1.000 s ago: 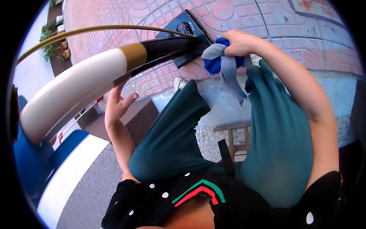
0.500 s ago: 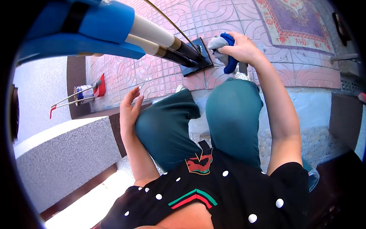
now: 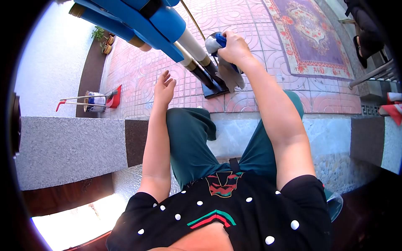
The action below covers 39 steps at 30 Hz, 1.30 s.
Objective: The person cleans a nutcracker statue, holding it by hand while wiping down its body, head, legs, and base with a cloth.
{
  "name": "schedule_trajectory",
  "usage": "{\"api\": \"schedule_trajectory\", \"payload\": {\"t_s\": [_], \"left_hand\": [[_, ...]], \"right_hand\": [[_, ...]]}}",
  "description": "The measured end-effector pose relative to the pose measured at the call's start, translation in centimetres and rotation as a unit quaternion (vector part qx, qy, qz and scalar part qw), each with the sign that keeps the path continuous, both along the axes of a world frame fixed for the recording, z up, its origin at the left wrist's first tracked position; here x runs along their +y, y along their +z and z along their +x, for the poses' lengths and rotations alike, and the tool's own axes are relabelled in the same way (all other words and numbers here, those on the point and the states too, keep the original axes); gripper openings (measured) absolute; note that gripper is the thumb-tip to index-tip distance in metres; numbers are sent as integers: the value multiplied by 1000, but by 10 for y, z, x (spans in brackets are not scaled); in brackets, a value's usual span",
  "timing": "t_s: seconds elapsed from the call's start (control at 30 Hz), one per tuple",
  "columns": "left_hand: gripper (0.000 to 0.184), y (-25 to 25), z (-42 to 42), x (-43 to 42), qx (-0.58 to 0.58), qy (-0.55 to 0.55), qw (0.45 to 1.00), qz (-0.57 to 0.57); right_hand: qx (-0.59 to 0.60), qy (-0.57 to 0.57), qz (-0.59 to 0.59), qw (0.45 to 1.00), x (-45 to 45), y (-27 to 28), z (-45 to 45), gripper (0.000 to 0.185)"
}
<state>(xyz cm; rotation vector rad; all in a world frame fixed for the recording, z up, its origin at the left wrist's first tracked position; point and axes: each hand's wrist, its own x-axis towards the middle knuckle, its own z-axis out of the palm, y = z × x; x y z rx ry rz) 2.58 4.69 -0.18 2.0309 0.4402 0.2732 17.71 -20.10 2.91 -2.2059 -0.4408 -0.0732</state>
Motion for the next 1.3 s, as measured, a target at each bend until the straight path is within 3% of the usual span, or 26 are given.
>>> {"api": "schedule_trajectory", "payload": {"t_s": [0.03,0.07,0.1,0.13,0.23,0.3,0.37,0.5,0.57,0.63,0.73,0.77,0.87,0.97,1.1,1.2,1.3], "left_hand": [[55,3,9,3,0,-1,1000,2],[54,8,18,8,-13,86,974,-210],[54,13,30,13,-28,168,896,-410],[49,12,46,21,-57,202,856,-473],[49,15,73,29,-105,163,863,-466],[58,13,87,26,-122,134,874,-452],[65,7,96,21,-153,49,835,-526],[65,4,108,2,-164,3,877,-451],[55,-4,110,6,-177,-28,863,-472],[50,-7,116,8,-178,-29,851,-493],[51,-8,120,4,-191,0,858,-477],[51,-6,123,4,-188,-2,859,-476],[51,-10,123,5,-195,13,872,-448],[49,-13,122,6,-186,26,857,-480],[46,-13,122,1,-192,34,870,-453],[47,-12,123,1,-188,36,871,-453],[47,-16,123,4,-188,45,858,-476]], "right_hand": [[25,-15,-9,1000,6,-3,-3,50],[14,1,18,1000,11,-5,-3,49],[32,12,25,999,15,-6,-1,50],[25,27,37,999,19,-8,3,50],[-24,54,83,995,34,-8,16,51],[-63,69,117,989,46,-4,21,53],[-32,114,183,976,54,9,24,55],[103,148,260,949,62,3,30,50],[171,147,290,930,62,-8,39,44],[300,132,289,900,59,-20,46,41],[389,93,210,892,57,-34,47,31],[390,91,213,891,58,-36,49,31],[390,126,437,801,60,-24,53,26],[301,121,381,866,62,-2,42,33],[365,45,270,890,64,-30,45,31],[410,36,297,861,68,-43,50,31],[345,108,438,823,63,-15,42,32]]}}
